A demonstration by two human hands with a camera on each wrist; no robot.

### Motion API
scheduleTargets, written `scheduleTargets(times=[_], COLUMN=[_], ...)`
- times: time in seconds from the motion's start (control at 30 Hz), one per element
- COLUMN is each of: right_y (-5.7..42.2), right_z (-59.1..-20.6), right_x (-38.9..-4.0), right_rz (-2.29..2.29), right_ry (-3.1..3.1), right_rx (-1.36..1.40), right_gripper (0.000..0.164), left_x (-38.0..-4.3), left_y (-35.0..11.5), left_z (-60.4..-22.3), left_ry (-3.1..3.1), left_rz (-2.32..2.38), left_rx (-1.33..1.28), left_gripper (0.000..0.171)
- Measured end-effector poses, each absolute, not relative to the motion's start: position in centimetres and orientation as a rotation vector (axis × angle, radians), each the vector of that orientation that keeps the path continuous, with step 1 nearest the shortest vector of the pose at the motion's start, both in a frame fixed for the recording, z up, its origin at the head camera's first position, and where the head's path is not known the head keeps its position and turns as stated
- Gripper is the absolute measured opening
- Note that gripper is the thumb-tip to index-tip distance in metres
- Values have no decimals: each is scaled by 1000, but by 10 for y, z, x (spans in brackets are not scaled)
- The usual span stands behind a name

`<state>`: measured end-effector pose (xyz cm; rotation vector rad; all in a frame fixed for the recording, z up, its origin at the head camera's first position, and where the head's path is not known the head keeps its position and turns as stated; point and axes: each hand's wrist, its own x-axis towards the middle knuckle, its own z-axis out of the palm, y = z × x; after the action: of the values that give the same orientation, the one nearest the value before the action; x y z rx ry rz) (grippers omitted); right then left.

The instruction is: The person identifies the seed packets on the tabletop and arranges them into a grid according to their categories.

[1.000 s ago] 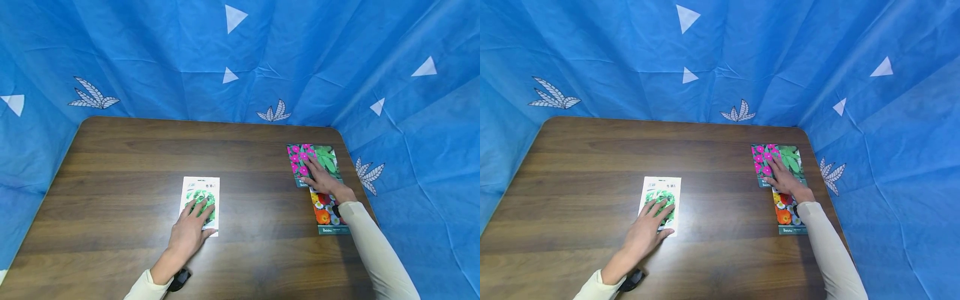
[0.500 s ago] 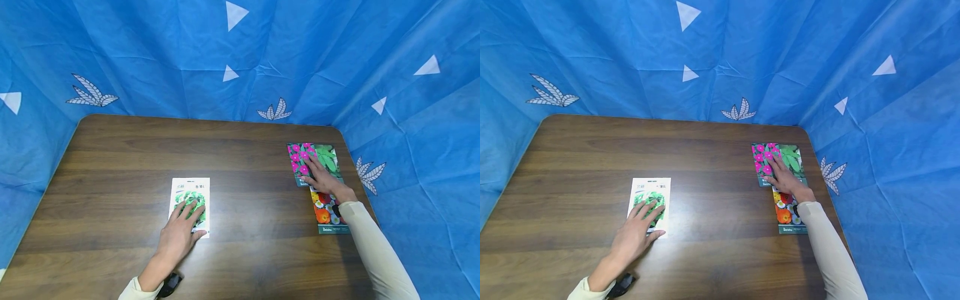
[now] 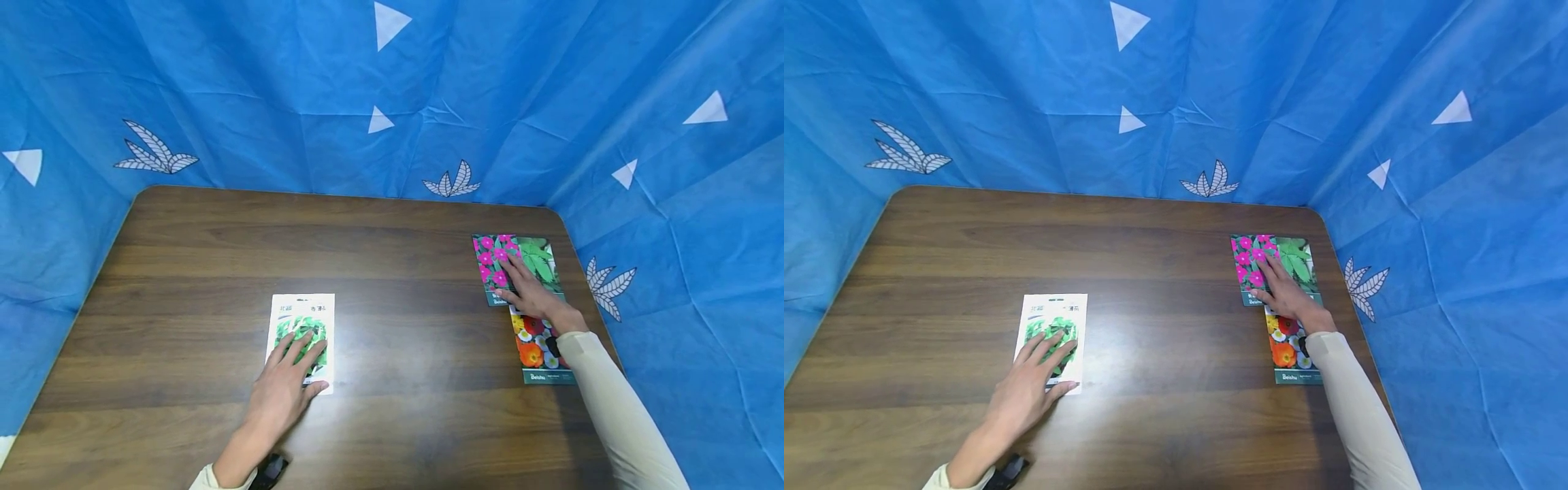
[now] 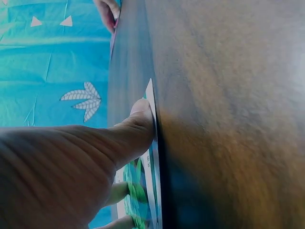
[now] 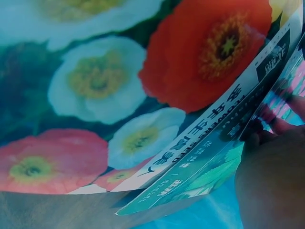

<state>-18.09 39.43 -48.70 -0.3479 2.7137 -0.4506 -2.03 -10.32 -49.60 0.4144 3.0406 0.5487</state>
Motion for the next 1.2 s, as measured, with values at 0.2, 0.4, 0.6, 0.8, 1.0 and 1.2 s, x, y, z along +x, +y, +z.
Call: scheduleTargets(times=[0.2, 0.4, 0.6, 0.8, 1.0, 1.2], right_y=[394, 394, 394, 394, 394, 394], right_z=[-486, -487, -487, -485, -485, -486], right_x=[-180, -180, -180, -182, -181, -181], right_rz=[-444, -464, -466, -455, -460, -462], right_ry=[2700, 2705, 2707, 2703, 2700, 2695], right_rx=[-311, -324, -337, -332, -331, -327], right_gripper=[78, 76, 76, 76, 76, 76], left_x=[-16, -13, -11, -9, -9, -8], left_y=[-110, -115, -120, -122, -123, -125], left_z=[-495, -494, -494, -493, -493, -491], left_ry=[3025, 3028, 3014, 2988, 2996, 2976], left_rz=[585, 623, 622, 613, 623, 620], left_rx=[382, 345, 326, 297, 310, 281], left_gripper=[69, 69, 69, 69, 69, 69])
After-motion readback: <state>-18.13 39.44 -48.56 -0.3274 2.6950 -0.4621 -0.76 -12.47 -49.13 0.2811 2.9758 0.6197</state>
